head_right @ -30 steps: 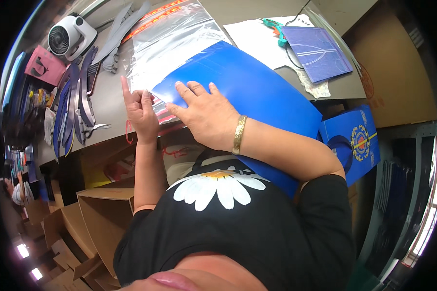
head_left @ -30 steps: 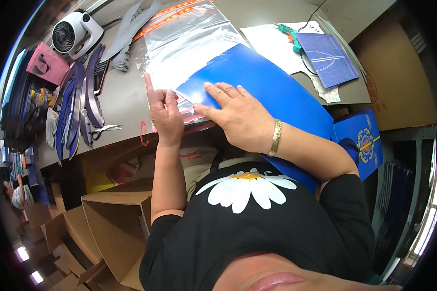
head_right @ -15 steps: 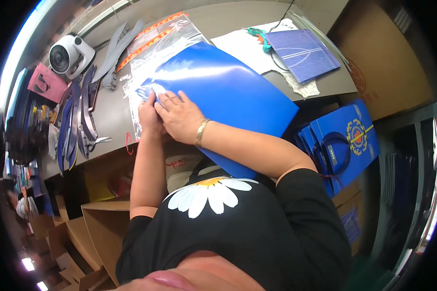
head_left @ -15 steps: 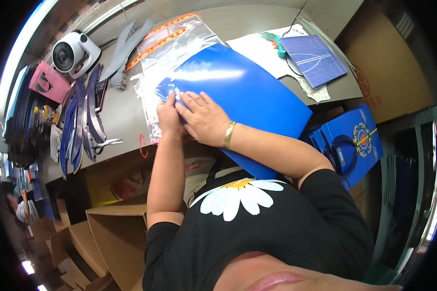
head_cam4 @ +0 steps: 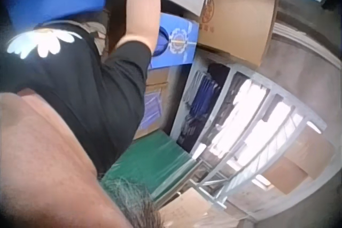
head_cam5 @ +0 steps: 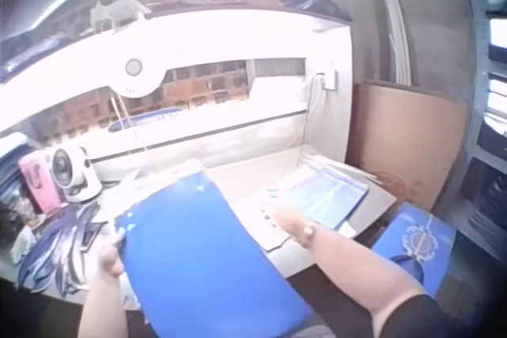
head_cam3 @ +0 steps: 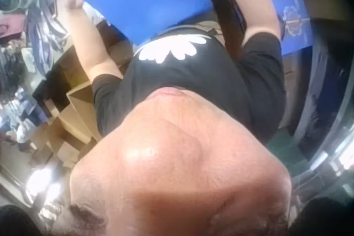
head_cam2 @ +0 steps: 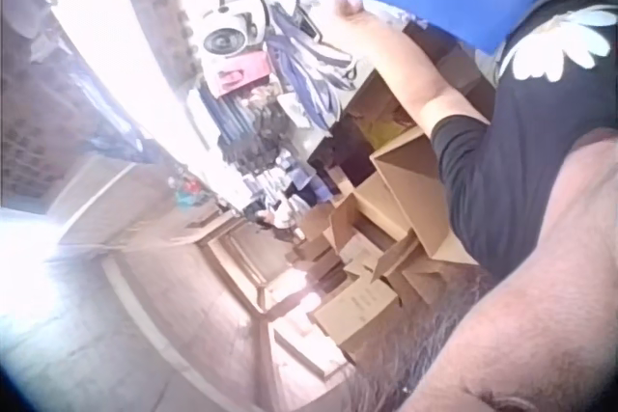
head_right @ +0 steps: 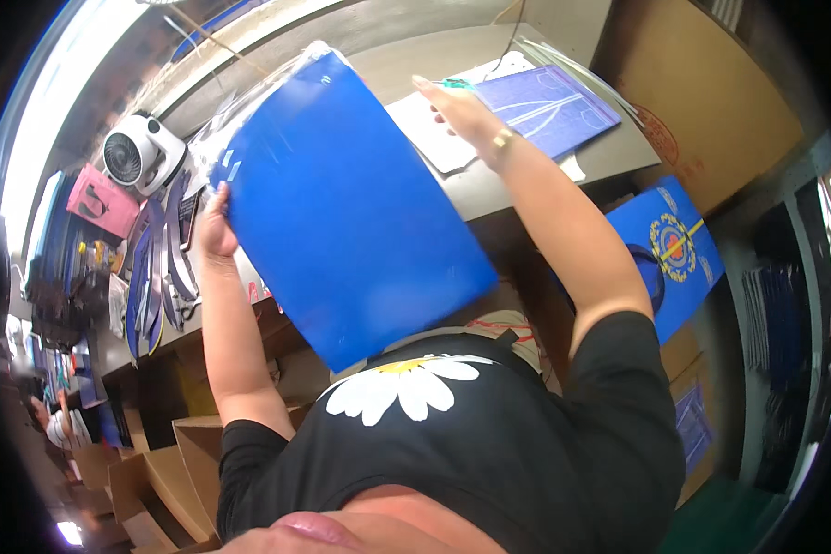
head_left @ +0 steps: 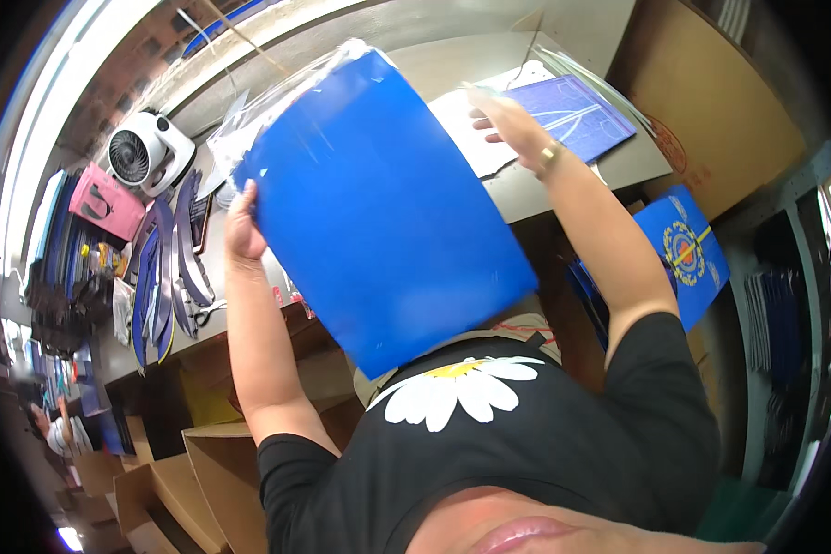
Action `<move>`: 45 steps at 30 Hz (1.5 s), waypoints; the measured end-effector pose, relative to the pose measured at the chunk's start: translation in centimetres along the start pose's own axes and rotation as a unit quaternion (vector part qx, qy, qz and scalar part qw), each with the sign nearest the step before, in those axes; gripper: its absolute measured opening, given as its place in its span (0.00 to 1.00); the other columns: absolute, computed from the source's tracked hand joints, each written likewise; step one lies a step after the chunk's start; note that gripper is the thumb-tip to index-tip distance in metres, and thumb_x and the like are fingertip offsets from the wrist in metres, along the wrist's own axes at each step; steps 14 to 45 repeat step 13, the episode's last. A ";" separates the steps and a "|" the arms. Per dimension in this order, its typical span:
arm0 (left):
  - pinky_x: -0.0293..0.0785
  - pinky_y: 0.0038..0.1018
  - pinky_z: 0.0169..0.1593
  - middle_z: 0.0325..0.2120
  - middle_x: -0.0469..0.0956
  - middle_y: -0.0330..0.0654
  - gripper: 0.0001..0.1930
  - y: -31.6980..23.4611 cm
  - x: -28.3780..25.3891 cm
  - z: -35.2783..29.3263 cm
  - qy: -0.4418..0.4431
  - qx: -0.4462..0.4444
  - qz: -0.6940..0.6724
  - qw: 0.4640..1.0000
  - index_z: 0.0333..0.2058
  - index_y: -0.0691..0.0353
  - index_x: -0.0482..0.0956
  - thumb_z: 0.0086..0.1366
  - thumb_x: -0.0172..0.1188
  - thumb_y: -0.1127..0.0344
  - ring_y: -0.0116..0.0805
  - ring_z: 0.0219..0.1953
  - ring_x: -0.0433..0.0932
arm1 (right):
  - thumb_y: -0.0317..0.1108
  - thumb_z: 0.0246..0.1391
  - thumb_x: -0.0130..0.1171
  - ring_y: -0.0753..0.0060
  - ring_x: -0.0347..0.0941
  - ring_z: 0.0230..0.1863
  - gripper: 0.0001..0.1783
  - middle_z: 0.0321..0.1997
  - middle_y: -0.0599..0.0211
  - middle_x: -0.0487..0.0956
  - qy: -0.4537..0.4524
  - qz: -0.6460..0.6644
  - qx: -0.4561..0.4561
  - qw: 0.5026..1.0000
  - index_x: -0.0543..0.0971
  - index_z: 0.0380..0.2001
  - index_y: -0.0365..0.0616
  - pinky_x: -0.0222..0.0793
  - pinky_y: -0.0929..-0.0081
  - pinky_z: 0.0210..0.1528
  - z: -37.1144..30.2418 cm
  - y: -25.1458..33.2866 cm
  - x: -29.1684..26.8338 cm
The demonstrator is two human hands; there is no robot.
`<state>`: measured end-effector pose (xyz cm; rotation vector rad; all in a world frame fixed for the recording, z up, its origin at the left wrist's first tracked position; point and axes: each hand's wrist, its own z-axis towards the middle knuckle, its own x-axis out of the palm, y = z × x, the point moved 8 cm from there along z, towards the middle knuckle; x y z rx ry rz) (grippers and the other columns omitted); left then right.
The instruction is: The person inserts flat items into clear plastic bags and places them into a cardboard box. They handle multiple items one at a time, including gray sheets and blue patterned sheets, and stack the packaged items inside the box.
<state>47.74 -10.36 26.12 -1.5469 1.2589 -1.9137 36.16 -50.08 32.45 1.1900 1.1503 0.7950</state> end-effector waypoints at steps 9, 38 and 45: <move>0.78 0.36 0.42 0.37 0.78 0.47 0.15 10.3 -5.1 -1.5 -0.160 -0.119 0.053 0.978 0.46 0.68 0.72 0.66 0.56 0.64 0.38 0.38 0.78 | 0.33 0.58 0.54 0.70 0.78 0.35 0.12 0.35 0.58 0.80 0.088 0.293 0.176 0.936 0.77 0.38 0.35 0.76 0.65 0.40 4.2 -11.9 8.2; 0.78 0.37 0.42 0.36 0.78 0.47 0.15 10.7 -7.6 -2.2 -0.156 -0.138 0.063 0.976 0.46 0.68 0.72 0.66 0.55 0.64 0.39 0.38 0.78 | 0.35 0.58 0.56 0.66 0.78 0.36 0.14 0.37 0.55 0.80 0.056 0.375 0.148 0.913 0.77 0.40 0.33 0.76 0.64 0.42 3.5 -13.7 8.3; 0.78 0.37 0.42 0.36 0.78 0.47 0.15 10.7 -7.6 -2.2 -0.156 -0.138 0.063 0.976 0.46 0.68 0.72 0.66 0.55 0.64 0.39 0.38 0.78 | 0.35 0.58 0.56 0.66 0.78 0.36 0.14 0.37 0.55 0.80 0.056 0.375 0.148 0.913 0.77 0.40 0.33 0.76 0.64 0.42 3.5 -13.7 8.3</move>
